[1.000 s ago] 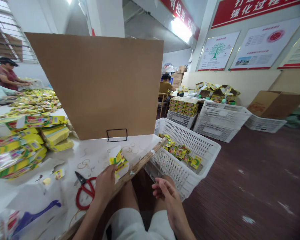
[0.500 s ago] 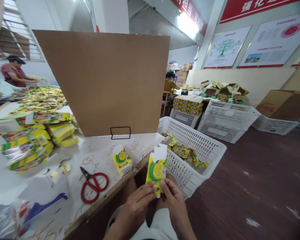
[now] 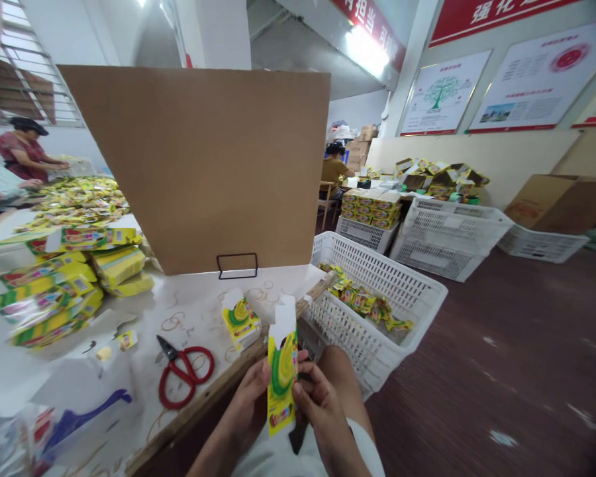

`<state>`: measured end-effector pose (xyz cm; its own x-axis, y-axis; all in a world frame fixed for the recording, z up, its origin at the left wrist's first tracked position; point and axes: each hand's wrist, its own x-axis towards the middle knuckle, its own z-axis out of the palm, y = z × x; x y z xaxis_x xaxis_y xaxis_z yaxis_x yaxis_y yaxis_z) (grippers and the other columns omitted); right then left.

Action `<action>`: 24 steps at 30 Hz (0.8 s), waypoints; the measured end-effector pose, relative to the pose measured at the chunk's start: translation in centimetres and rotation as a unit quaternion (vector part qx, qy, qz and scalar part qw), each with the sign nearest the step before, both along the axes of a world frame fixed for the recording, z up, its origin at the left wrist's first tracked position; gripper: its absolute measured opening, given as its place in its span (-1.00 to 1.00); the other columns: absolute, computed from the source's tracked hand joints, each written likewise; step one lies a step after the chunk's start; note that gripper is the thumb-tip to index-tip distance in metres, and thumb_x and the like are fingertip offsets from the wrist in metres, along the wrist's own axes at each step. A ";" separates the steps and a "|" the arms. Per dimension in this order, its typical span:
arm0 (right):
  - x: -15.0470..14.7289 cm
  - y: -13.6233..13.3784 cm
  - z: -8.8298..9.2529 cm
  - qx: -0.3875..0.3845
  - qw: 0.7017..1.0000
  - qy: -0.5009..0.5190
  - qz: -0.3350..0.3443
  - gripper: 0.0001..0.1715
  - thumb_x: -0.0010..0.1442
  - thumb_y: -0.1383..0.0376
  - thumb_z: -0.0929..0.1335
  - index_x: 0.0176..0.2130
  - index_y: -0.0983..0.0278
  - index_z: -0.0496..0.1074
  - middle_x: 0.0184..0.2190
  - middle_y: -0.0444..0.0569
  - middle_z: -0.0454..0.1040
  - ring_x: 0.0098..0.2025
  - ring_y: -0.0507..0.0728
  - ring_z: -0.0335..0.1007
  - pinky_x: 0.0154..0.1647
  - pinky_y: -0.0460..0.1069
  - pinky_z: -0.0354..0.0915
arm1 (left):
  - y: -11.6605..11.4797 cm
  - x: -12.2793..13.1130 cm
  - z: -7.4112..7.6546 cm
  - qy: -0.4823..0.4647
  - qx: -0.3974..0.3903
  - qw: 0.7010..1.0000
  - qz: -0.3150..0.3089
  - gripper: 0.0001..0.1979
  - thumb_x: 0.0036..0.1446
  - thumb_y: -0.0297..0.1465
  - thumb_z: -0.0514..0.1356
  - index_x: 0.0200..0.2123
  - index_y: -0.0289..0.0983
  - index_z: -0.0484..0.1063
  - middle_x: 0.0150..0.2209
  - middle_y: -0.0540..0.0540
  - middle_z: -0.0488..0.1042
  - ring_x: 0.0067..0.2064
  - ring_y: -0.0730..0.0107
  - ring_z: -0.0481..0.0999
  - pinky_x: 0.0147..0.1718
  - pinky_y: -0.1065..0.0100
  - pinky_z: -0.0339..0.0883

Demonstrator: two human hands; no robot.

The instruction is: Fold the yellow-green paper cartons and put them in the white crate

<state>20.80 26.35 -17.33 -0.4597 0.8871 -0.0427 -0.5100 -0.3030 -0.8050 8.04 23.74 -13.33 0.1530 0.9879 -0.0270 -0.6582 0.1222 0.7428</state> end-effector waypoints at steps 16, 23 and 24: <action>1.0 0.0 0.8 0.150 0.963 -0.181 -0.133 -0.53 0.14 0.13 0.38 0.01 0.24 0.35 -0.07 0.08 0.45 -0.04 0.20 0.40 -0.02 0.06 0.33 | 0.0 0.8 -0.7 0.064 -0.030 0.997 0.036 -0.57 -0.02 -0.24 0.34 -0.09 -0.31 0.51 -0.18 -0.24 0.55 -0.10 0.14 0.51 -0.11 0.28 0.33; 1.3 -0.1 1.0 0.183 0.941 -0.231 -0.167 -0.65 0.08 0.18 0.41 -0.14 0.30 0.47 -0.21 0.07 0.52 -0.18 0.19 0.44 -0.14 0.02 0.37 | 0.1 1.5 -2.5 0.167 -0.014 0.980 0.106 -0.59 0.00 -0.14 0.29 -0.18 -0.33 0.48 -0.24 -0.18 0.56 -0.16 0.17 0.51 -0.15 0.26 0.36; 1.3 -0.2 1.0 0.180 0.939 -0.237 -0.171 -0.69 0.08 0.18 0.41 -0.18 0.31 0.48 -0.25 0.06 0.52 -0.23 0.18 0.44 -0.18 0.00 0.37 | 0.1 1.5 -2.6 0.187 -0.012 0.976 0.107 -0.60 0.01 -0.14 0.28 -0.19 -0.33 0.47 -0.24 -0.18 0.55 -0.16 0.16 0.51 -0.16 0.26 0.37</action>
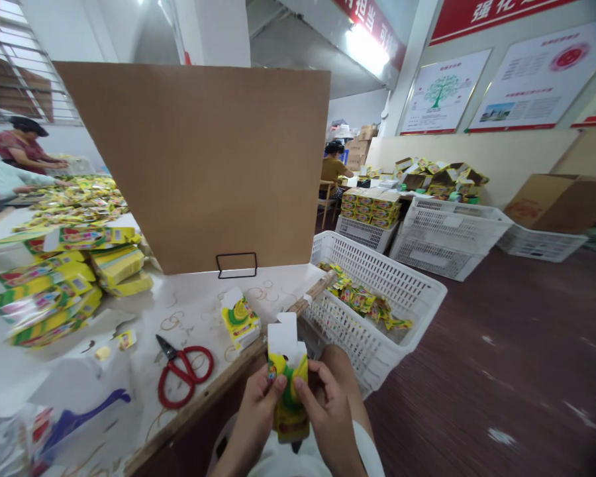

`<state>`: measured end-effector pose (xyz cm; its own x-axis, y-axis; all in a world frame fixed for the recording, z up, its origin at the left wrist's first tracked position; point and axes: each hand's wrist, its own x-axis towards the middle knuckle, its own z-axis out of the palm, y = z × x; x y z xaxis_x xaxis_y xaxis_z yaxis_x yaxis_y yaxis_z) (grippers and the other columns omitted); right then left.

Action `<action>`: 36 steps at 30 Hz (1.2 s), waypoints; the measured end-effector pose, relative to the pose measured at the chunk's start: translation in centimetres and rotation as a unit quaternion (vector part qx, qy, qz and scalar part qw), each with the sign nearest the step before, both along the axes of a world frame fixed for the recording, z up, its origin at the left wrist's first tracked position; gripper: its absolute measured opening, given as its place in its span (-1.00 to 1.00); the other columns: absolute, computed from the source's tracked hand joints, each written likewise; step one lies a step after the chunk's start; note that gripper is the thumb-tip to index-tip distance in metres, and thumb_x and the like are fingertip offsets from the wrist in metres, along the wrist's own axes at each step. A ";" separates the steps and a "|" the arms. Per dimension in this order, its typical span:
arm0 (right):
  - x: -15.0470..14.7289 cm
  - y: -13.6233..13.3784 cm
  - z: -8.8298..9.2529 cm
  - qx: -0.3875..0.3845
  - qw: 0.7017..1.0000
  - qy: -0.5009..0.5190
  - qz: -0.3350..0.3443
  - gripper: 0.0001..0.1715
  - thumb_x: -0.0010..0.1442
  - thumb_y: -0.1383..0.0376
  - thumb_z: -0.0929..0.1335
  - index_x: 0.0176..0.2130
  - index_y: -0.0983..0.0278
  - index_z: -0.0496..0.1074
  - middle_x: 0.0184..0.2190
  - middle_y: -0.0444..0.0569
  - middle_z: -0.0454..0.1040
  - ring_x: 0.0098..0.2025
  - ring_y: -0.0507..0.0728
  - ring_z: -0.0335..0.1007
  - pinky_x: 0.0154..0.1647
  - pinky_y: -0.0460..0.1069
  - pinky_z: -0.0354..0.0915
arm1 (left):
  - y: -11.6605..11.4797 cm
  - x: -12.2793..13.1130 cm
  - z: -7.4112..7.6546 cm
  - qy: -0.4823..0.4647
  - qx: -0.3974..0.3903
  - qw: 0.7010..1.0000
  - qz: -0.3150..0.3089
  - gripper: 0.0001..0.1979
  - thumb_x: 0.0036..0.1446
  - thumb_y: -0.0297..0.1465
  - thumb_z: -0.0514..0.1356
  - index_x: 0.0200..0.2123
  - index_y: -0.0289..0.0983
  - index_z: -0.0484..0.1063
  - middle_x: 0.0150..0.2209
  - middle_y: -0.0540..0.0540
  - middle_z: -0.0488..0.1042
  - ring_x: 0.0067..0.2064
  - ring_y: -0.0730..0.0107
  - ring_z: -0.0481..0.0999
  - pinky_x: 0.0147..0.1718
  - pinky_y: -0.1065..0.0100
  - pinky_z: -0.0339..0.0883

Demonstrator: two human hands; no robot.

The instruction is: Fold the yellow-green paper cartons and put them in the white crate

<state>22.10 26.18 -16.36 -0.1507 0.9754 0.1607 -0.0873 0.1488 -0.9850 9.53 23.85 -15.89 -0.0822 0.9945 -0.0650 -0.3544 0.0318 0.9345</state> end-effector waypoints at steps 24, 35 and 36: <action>2.6 1.3 2.1 0.045 0.990 -0.013 0.133 -0.73 0.25 0.14 0.28 -0.35 0.26 0.43 -0.46 -0.10 0.38 -0.42 0.04 0.29 -0.41 -0.11 0.23 | -2.2 -1.0 3.1 -0.018 0.064 0.983 -0.172 -0.47 0.11 -0.33 0.25 0.04 -0.18 0.02 -0.22 -0.14 0.49 -0.23 0.27 0.53 -0.27 0.33 0.33; 3.4 1.8 2.5 0.070 0.988 -0.079 0.111 -0.63 0.22 0.09 0.28 -0.11 0.22 0.51 -0.22 0.06 0.50 -0.13 0.21 0.40 -0.09 0.08 0.29 | -1.5 -1.5 1.8 0.201 0.057 0.976 -0.053 -0.57 0.14 -0.33 0.18 0.08 -0.23 0.25 -0.07 -0.20 0.48 -0.21 0.30 0.50 -0.13 0.31 0.35; 3.3 1.7 2.5 0.041 0.987 -0.086 0.127 -0.62 0.20 0.12 0.30 -0.05 0.23 0.46 -0.28 0.03 0.52 -0.19 0.20 0.43 -0.17 0.06 0.31 | -1.4 -1.4 1.6 0.211 0.054 0.975 -0.048 -0.57 0.15 -0.34 0.17 0.09 -0.24 0.25 -0.05 -0.20 0.47 -0.19 0.29 0.50 -0.13 0.31 0.35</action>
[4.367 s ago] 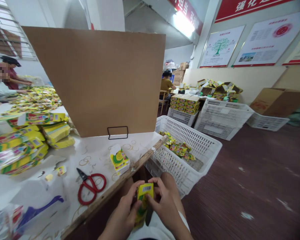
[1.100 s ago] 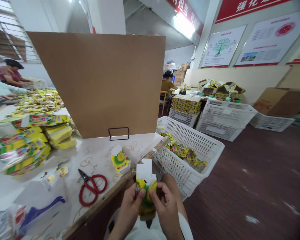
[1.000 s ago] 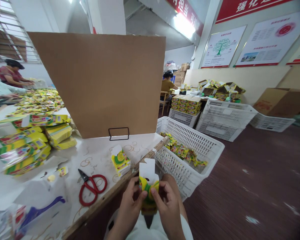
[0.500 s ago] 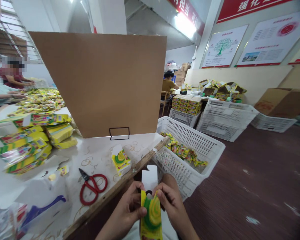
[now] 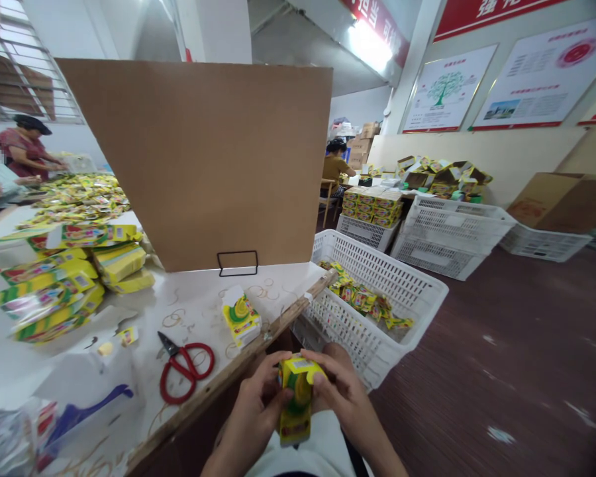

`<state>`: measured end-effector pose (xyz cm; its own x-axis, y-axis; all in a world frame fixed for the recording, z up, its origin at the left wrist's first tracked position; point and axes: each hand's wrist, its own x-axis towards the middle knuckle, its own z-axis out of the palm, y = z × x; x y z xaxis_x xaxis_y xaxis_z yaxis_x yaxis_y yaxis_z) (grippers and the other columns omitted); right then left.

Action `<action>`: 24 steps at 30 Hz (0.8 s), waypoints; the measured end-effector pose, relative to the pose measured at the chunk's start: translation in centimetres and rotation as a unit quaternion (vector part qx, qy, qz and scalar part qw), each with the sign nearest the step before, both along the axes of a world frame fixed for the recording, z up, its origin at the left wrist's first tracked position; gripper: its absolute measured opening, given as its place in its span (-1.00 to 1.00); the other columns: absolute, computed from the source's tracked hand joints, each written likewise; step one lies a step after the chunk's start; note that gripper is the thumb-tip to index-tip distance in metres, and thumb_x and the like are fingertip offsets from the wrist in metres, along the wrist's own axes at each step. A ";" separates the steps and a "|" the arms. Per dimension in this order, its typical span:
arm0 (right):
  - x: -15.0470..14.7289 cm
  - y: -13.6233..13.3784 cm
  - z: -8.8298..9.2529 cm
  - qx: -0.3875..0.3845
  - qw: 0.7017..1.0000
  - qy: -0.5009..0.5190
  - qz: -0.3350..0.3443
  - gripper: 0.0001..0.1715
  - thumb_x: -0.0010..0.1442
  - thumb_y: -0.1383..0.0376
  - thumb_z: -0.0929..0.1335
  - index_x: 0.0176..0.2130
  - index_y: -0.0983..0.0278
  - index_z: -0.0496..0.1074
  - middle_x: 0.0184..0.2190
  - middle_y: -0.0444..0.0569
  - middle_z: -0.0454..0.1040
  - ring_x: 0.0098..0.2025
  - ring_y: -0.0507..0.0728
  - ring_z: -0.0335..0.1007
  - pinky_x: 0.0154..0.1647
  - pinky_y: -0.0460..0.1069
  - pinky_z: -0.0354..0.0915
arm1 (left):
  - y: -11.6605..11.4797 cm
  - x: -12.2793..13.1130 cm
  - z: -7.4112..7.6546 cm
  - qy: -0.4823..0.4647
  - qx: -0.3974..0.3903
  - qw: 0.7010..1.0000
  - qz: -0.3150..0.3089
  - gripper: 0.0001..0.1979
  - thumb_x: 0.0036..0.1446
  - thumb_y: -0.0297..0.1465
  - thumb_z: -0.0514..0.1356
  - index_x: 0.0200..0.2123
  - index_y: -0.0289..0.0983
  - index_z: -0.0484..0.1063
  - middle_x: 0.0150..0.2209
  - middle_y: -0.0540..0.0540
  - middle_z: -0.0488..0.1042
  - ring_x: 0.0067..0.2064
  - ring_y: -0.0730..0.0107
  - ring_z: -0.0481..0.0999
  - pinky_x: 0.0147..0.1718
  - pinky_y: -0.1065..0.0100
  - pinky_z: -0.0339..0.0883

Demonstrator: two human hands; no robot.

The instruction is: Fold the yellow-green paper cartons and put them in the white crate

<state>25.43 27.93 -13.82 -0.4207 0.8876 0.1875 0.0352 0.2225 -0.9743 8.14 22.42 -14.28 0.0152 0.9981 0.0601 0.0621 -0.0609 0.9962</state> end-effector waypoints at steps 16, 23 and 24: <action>-2.1 -0.8 -0.8 -0.013 0.993 -0.109 -0.040 -0.56 0.03 0.30 0.35 -0.06 0.25 0.25 -0.64 -0.24 0.32 -0.63 0.04 0.19 -0.60 -0.10 0.03 | 0.0 0.5 0.8 -0.101 -0.031 0.994 -0.033 -0.49 0.11 -0.33 0.21 0.12 -0.27 0.20 -0.06 -0.25 0.51 -0.05 0.15 0.50 -0.05 0.22 0.33; -1.5 -0.4 -0.7 0.004 0.992 -0.115 -0.053 -0.62 0.08 0.29 0.32 -0.07 0.30 0.28 -0.61 -0.19 0.37 -0.59 0.08 0.25 -0.58 -0.08 0.12 | 0.3 0.3 0.4 -0.074 -0.028 0.997 -0.025 -0.51 0.09 -0.35 0.22 0.10 -0.29 0.24 -0.08 -0.26 0.52 -0.08 0.15 0.51 -0.09 0.23 0.35; -1.3 -0.3 -0.6 0.016 0.994 -0.103 -0.037 -0.64 0.12 0.26 0.31 -0.06 0.31 0.32 -0.58 -0.14 0.40 -0.57 0.09 0.28 -0.56 -0.07 0.16 | 0.4 0.2 0.5 -0.081 -0.032 0.996 -0.025 -0.50 0.09 -0.34 0.22 0.09 -0.29 0.23 -0.10 -0.26 0.53 -0.12 0.16 0.53 -0.14 0.25 0.37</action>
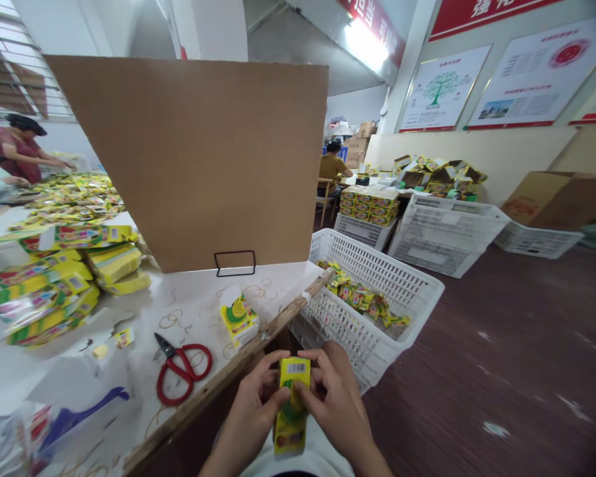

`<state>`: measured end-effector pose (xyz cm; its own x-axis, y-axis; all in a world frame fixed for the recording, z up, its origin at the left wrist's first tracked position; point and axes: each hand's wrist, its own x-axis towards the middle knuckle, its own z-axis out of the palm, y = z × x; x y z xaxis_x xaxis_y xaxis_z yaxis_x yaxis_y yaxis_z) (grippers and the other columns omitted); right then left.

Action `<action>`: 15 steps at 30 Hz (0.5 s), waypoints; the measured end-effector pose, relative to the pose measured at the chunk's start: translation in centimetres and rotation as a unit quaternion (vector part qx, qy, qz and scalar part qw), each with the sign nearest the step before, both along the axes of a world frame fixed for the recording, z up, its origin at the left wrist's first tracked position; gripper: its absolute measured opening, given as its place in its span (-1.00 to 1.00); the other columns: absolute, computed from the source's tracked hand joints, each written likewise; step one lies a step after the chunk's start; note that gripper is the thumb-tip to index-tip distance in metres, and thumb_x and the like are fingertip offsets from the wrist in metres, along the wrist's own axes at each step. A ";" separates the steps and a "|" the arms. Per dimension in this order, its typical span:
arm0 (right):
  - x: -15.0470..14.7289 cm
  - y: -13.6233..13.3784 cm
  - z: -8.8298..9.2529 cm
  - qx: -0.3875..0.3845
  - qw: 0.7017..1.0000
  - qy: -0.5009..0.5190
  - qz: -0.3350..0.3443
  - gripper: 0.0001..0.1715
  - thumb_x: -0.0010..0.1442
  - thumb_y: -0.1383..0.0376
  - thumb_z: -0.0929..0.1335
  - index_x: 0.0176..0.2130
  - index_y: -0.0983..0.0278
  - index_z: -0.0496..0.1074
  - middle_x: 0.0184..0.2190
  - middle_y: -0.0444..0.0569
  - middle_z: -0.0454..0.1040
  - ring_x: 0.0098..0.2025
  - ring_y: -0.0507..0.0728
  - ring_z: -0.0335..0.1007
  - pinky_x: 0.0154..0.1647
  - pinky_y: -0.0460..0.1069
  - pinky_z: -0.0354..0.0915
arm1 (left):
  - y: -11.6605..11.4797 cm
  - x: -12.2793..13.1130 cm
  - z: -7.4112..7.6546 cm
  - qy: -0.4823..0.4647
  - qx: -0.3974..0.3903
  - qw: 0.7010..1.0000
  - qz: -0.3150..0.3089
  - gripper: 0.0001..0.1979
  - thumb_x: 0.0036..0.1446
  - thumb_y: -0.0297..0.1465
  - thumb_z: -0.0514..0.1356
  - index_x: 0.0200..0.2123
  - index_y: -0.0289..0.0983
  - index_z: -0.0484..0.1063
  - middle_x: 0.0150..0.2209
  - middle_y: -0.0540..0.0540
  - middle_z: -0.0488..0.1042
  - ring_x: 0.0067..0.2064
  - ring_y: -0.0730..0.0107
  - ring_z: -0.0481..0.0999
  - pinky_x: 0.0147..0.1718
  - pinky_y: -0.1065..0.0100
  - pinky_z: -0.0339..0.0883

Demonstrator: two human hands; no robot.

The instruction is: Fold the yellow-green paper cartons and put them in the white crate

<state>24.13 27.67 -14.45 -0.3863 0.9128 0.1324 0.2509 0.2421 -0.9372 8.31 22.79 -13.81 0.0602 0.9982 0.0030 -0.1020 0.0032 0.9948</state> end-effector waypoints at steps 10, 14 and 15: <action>1.0 1.6 -1.7 -0.133 0.952 0.251 -0.116 -0.56 0.01 0.11 0.46 -0.14 0.25 0.42 -0.44 -0.09 0.53 -0.45 0.13 0.48 -0.41 0.00 0.41 | 1.8 -0.5 -0.3 0.155 0.053 0.984 0.072 -0.47 0.11 -0.31 0.16 0.15 -0.32 0.22 0.05 -0.31 0.43 0.05 0.10 0.45 0.04 0.15 0.29; 2.2 2.9 -1.9 -0.142 0.871 0.404 -0.240 -0.33 -0.09 0.13 0.51 -0.02 0.18 0.29 -0.05 0.03 0.51 0.01 0.20 0.43 0.00 0.09 0.36 | 4.8 -4.8 -2.6 0.431 0.086 0.866 0.241 -0.34 0.11 -0.36 0.12 0.26 -0.37 0.03 0.29 -0.31 0.07 0.32 0.09 0.02 0.25 0.04 -0.05; 2.3 3.0 -2.1 -0.148 0.871 0.407 -0.231 -0.34 -0.09 0.14 0.51 -0.02 0.18 0.30 -0.02 0.04 0.50 0.06 0.20 0.39 0.05 0.11 0.33 | 5.4 -5.9 -3.4 0.448 0.078 0.853 0.255 -0.31 0.06 -0.38 0.16 0.25 -0.44 0.06 0.29 -0.37 0.06 0.33 0.01 -0.04 0.26 -0.04 -0.15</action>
